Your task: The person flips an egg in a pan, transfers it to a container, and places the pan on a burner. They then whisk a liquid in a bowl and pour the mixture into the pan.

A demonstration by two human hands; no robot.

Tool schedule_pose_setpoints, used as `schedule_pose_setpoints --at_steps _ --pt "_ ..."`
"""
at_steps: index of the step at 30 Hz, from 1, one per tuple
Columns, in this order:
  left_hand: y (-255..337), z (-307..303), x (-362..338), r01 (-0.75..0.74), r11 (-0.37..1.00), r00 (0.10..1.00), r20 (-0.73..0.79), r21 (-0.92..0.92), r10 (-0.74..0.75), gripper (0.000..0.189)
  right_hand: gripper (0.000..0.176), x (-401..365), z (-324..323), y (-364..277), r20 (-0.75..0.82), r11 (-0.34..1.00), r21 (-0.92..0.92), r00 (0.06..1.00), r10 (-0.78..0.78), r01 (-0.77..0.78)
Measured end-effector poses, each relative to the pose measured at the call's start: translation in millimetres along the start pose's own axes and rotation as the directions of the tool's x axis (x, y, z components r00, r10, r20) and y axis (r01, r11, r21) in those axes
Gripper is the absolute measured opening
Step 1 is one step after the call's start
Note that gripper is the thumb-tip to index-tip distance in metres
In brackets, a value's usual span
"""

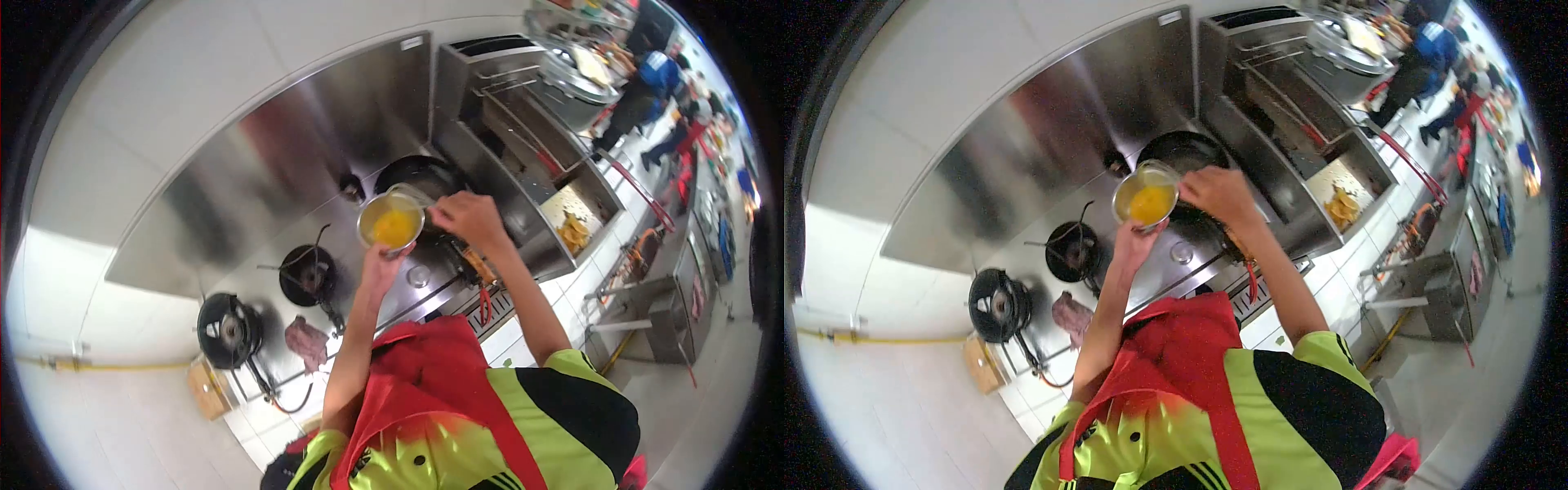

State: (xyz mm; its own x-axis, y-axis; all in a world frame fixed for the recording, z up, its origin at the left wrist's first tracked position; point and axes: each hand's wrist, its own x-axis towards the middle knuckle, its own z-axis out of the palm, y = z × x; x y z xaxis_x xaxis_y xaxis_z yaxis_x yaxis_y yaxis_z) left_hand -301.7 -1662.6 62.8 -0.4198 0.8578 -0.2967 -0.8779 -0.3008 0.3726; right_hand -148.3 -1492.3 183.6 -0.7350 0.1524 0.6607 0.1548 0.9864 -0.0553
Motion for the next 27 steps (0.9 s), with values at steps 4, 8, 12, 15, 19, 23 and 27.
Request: schedule_pose_setpoints --at_steps 4,8,12,15,19,23,27 --pt "4 18 3 0.008 0.998 0.996 -0.084 -0.058 -0.012 0.065 0.021 -8 8 11 0.107 0.999 -0.004 0.993 0.054 -0.054" --pt "4 4 9 -0.067 0.993 0.994 -0.08 0.095 0.074 0.07 0.022 -15 19 0 0.016 0.977 0.09 0.981 0.193 -0.194" --pt "-3 8 0 -0.072 0.993 0.991 -0.103 0.09 0.081 0.077 0.031 -28 36 6 0.252 0.924 0.049 0.9 0.356 -0.379" --pt "-5 10 1 -0.109 0.979 0.978 -0.161 0.17 0.136 0.077 0.036 -25 45 12 0.284 0.657 0.361 0.749 0.599 -0.662" --pt "-6 3 0 -0.153 0.976 0.974 -0.145 0.154 0.176 0.08 0.035 -24 61 47 0.247 0.696 0.222 0.729 0.638 -0.683" --pt "-3 -6 -6 -0.161 0.978 0.948 -0.256 0.134 0.191 0.084 0.033 -24 93 69 0.19 0.822 -0.023 0.805 0.562 -0.569" --pt "11 -27 -19 -0.178 0.977 0.953 -0.228 0.117 0.201 0.084 0.028 -31 126 89 0.314 0.911 -0.278 0.867 0.387 -0.306"
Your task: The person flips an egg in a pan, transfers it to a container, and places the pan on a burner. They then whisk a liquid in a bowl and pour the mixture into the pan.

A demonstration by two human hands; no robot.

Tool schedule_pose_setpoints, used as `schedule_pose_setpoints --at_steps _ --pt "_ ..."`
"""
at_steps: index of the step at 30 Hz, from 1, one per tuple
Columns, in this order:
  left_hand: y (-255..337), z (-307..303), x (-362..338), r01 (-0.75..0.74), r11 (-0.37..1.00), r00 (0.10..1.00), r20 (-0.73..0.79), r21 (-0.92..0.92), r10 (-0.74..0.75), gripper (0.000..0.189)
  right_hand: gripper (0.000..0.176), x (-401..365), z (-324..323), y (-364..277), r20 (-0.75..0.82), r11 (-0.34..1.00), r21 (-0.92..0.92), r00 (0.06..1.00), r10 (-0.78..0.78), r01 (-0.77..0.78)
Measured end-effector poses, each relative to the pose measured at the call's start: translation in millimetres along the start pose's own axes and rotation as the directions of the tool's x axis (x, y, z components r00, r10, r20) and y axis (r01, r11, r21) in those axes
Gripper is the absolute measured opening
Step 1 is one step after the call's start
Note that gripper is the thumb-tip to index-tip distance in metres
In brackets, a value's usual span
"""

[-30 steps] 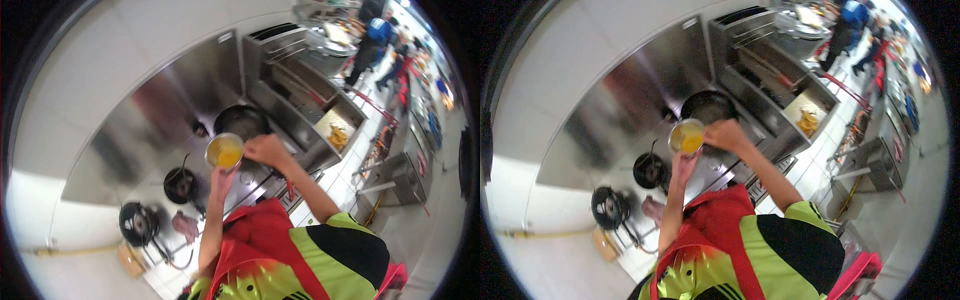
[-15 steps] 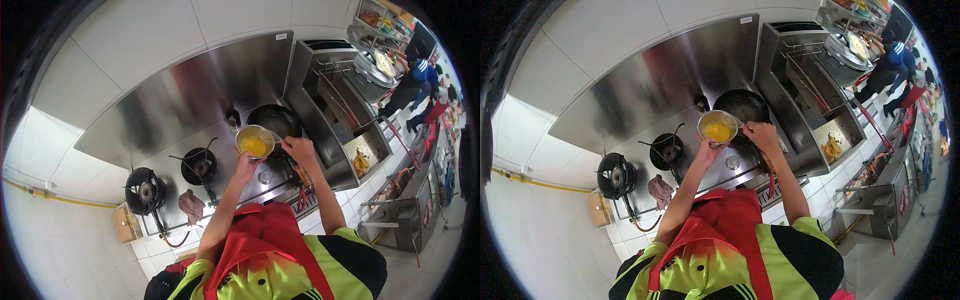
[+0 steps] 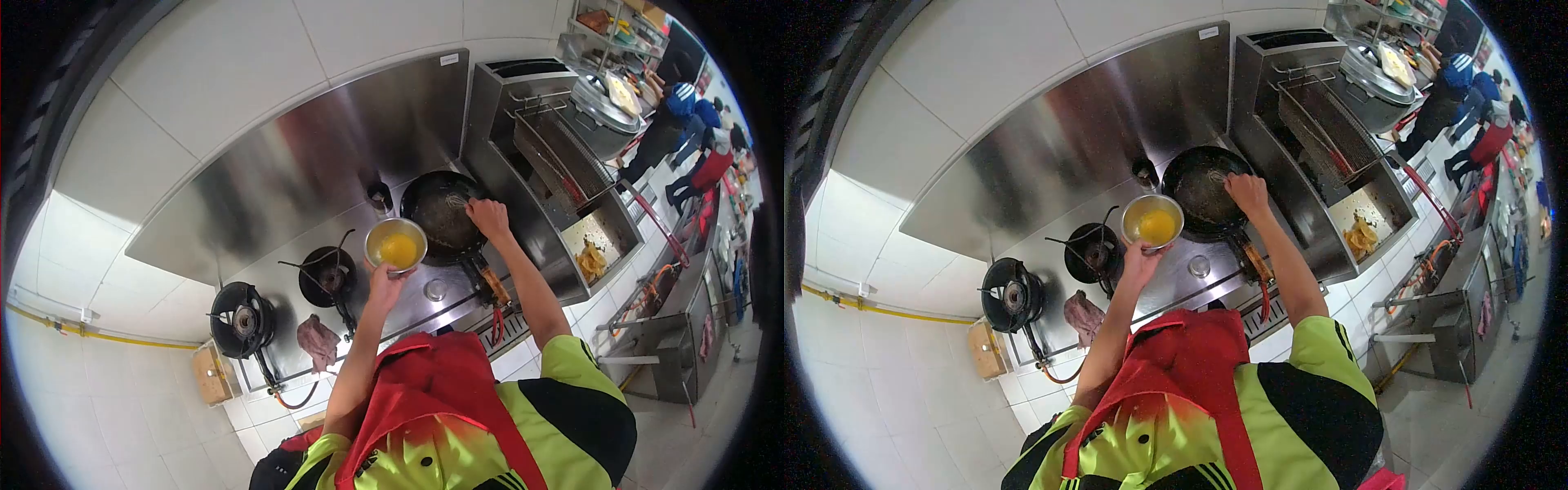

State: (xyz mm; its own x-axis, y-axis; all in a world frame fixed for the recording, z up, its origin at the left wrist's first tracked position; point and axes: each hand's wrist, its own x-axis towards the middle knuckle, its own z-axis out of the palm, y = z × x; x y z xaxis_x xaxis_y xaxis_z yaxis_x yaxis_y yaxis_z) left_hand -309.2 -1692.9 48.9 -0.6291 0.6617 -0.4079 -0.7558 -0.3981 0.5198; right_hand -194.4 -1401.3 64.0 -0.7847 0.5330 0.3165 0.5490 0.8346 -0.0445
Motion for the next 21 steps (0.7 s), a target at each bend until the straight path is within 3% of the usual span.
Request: schedule_pose_setpoints --at_steps 2,5,7,11,13,16,21 --pt "1 -25 -4 -0.016 1.0 1.0 -0.017 0.0 0.016 0.083 0.027 -3 2 1 0.014 0.999 0.03 1.0 -0.015 0.014" --pt "4 -69 4 0.022 0.993 0.996 0.09 -0.117 -0.011 0.081 0.027 2 4 3 0.0 1.0 -0.021 1.0 0.011 -0.011" --pt "8 -80 -9 0.106 0.981 0.994 -0.001 -0.16 -0.108 0.072 0.027 -3 13 2 0.114 0.999 -0.039 0.993 -0.008 0.012" --pt "18 -84 -27 0.106 0.983 0.993 -0.035 -0.153 -0.113 0.064 0.027 -9 27 4 0.116 0.999 -0.02 0.993 0.036 -0.034" --pt "17 -95 -36 0.064 0.997 0.998 -0.003 -0.051 -0.065 0.061 0.026 -14 35 5 0.272 0.999 -0.042 0.962 -0.012 0.024" --pt "17 -105 -41 0.067 0.995 0.997 -0.026 -0.069 -0.069 0.06 0.025 -12 41 5 0.23 0.996 -0.079 0.971 0.069 -0.052" --pt "21 -100 -59 0.027 0.998 0.997 -0.064 -0.059 -0.03 0.058 0.025 -10 35 12 0.176 0.997 -0.08 0.984 0.004 0.01"
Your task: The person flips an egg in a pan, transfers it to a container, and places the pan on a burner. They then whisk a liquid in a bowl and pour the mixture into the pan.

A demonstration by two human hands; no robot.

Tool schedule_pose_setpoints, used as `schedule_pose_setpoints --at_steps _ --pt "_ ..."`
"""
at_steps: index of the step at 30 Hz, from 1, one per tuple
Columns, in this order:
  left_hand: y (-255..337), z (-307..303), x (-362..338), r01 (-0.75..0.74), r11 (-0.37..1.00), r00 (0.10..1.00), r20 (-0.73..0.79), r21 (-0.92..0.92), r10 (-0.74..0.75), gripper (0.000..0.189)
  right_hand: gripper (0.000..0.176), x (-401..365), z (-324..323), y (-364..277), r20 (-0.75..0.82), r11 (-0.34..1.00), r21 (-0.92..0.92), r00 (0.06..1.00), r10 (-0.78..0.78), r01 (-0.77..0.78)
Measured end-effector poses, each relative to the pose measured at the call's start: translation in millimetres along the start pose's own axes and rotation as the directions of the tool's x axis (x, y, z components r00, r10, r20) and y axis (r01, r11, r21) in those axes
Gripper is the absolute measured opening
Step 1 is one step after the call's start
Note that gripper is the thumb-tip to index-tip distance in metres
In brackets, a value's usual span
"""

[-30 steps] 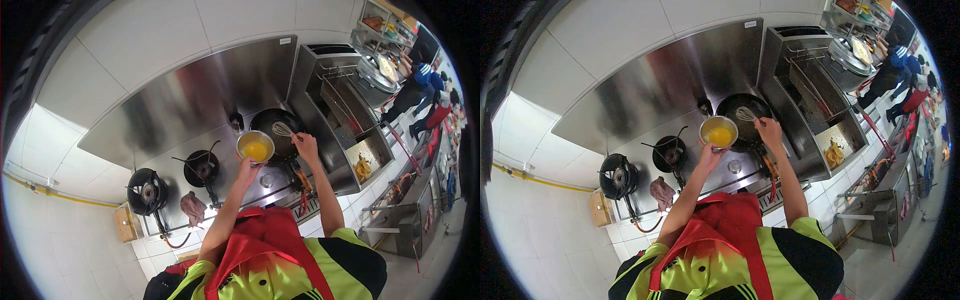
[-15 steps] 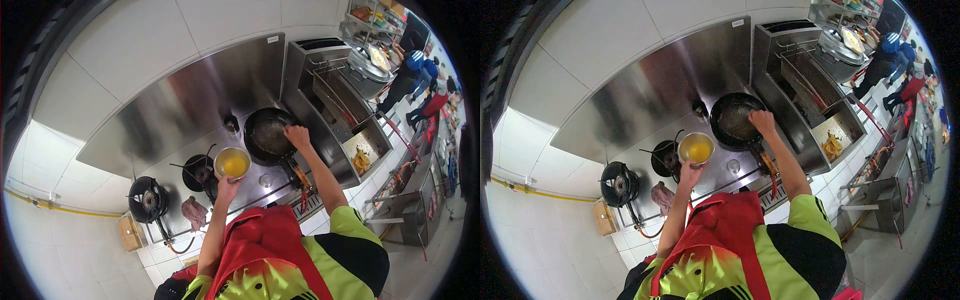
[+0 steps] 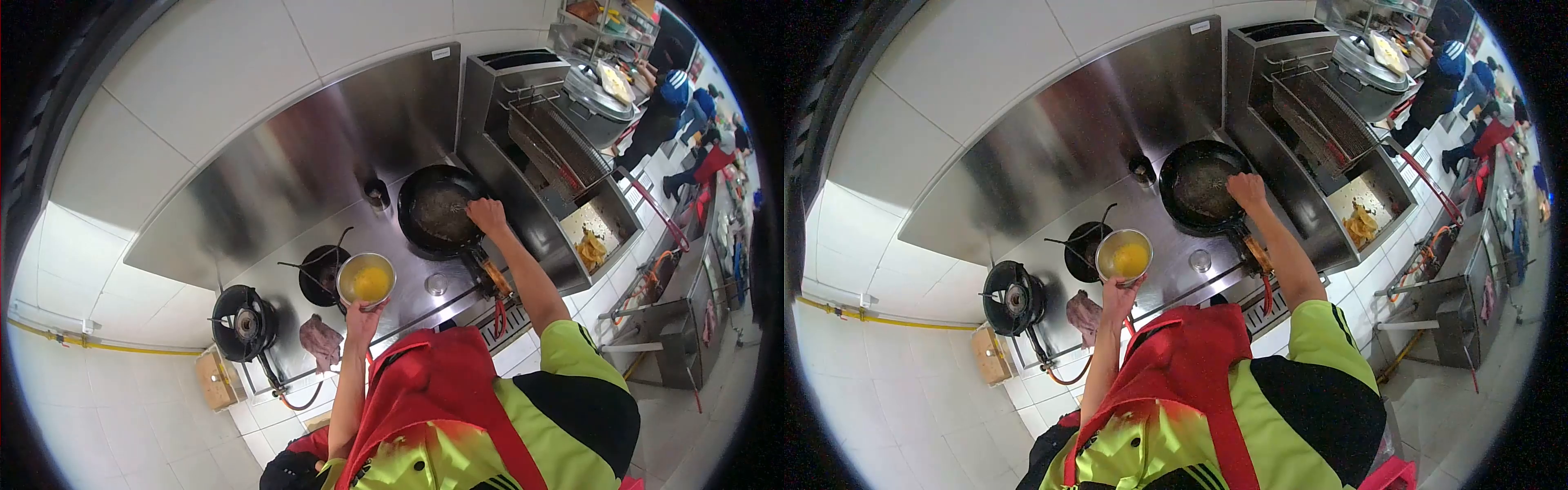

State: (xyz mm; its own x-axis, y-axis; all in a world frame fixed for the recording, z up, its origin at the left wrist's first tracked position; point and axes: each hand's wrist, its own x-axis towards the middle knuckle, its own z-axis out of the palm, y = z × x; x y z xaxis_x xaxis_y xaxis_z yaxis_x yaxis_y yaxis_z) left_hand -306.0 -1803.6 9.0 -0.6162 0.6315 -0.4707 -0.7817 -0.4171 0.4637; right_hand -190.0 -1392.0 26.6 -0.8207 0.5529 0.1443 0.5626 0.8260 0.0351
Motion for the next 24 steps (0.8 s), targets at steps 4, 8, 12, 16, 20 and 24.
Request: schedule_pose_setpoints --at_steps 4,8,12,16,20,24 --pt "2 -3 -5 -0.014 1.0 1.0 -0.007 0.011 0.014 0.058 0.026 0 -16 -4 -0.052 0.994 0.054 0.994 0.098 -0.095" --pt "3 -6 -7 -0.005 1.0 0.998 0.057 -0.001 0.005 0.06 0.026 -4 -5 -2 0.012 0.999 -0.031 1.0 -0.022 0.023" --pt "4 -10 -14 -0.037 0.998 0.998 0.054 0.041 0.035 0.06 0.026 -15 -8 -13 0.008 0.993 0.089 0.997 0.071 -0.072" --pt "4 -20 -10 0.018 0.999 1.0 0.007 -0.045 -0.018 0.06 0.031 -15 -18 -16 0.036 0.999 0.045 0.999 0.027 -0.029" --pt "7 -16 -9 -0.02 1.0 0.999 0.045 -0.005 0.02 0.062 0.028 -15 -18 -19 -0.019 0.969 0.171 0.982 0.186 -0.18" --pt "6 3 -24 -0.035 0.999 0.999 -0.037 0.016 0.035 0.054 0.029 -18 -19 -18 -0.019 0.962 0.189 0.979 0.205 -0.197"
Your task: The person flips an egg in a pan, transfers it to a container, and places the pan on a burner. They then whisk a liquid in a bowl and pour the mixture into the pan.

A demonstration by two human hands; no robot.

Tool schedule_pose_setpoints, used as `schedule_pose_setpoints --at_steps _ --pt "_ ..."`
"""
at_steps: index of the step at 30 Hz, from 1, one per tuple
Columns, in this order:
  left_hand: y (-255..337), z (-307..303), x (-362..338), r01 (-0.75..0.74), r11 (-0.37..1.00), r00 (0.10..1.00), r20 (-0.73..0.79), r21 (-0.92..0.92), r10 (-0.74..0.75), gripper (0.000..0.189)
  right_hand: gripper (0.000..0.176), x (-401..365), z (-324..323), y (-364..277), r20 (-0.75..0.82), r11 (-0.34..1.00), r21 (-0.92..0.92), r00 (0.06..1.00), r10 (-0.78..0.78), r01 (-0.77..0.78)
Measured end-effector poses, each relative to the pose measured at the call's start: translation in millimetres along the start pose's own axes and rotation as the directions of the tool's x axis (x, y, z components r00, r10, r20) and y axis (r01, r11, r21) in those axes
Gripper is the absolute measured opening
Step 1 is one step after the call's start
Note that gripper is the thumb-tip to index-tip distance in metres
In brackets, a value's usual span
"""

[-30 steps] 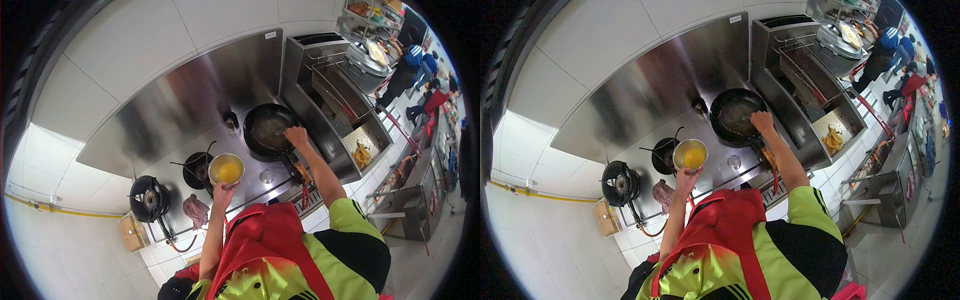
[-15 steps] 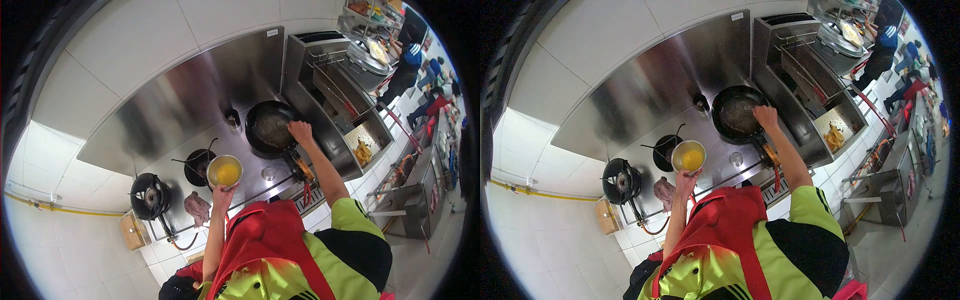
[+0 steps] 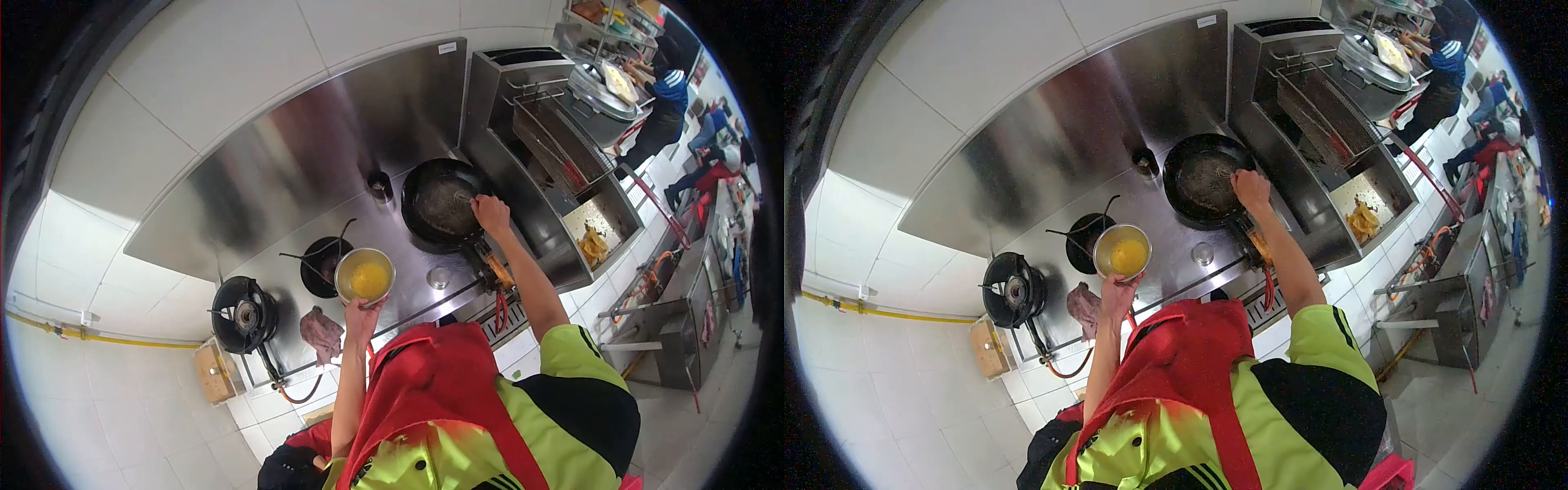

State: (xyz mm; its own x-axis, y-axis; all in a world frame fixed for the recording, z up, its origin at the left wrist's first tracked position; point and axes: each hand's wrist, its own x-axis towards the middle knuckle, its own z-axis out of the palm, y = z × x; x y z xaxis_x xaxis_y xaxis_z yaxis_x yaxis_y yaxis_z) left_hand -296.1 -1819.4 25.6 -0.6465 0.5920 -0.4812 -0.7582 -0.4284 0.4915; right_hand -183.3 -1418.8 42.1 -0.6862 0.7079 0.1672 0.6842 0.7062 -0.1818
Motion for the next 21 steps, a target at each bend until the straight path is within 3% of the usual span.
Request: schedule_pose_setpoints --at_steps 1,5,7,8,10,11,13,14,16,18,21 --pt "-2 -5 1 -0.001 1.0 1.0 -0.007 -0.004 0.001 0.054 0.029 -5 -5 -2 -0.034 0.994 0.099 0.998 0.057 -0.053" --pt "-3 -9 8 -0.04 0.997 0.997 0.065 0.066 0.035 0.055 0.032 -7 -45 -14 -0.084 0.976 0.187 0.988 0.127 -0.11" --pt "-5 0 4 -0.066 0.991 0.996 0.069 0.119 0.058 0.056 0.031 -13 -69 -22 0.064 0.878 0.476 0.998 0.024 -0.052" --pt "-6 7 8 -0.079 0.989 0.99 0.128 0.127 0.063 0.056 0.031 -19 -78 -34 0.075 0.879 0.474 0.997 0.023 -0.056" --pt "-10 22 21 -0.088 0.987 0.982 0.176 0.134 0.063 0.056 0.031 -37 -92 -68 -0.015 0.844 0.497 0.974 -0.224 0.202" --pt "-12 30 29 -0.06 0.99 0.987 0.158 0.124 0.04 0.059 0.031 -47 -101 -84 -0.007 0.841 0.501 0.973 -0.232 0.204" --pt "-15 54 34 -0.044 0.993 0.991 0.131 0.109 0.029 0.064 0.03 -62 -115 -111 -0.002 0.853 0.31 0.897 -0.442 0.42" --pt "-13 82 25 -0.08 0.987 0.989 0.134 0.14 0.062 0.068 0.03 -63 -108 -116 -0.002 0.85 0.312 0.895 -0.446 0.424" --pt "-17 107 28 -0.112 0.978 0.985 0.148 0.174 0.087 0.073 0.029 -63 -81 -117 0.025 0.866 0.041 0.866 -0.5 0.499" --pt "-22 116 40 -0.068 0.98 0.972 0.232 0.186 0.023 0.078 0.028 -61 -68 -109 0.03 0.861 0.034 0.86 -0.509 0.508" --pt "-31 127 55 -0.073 0.987 0.968 0.247 0.142 0.036 0.086 0.026 -50 -80 -94 -0.1 0.824 -0.046 0.818 -0.566 0.565"
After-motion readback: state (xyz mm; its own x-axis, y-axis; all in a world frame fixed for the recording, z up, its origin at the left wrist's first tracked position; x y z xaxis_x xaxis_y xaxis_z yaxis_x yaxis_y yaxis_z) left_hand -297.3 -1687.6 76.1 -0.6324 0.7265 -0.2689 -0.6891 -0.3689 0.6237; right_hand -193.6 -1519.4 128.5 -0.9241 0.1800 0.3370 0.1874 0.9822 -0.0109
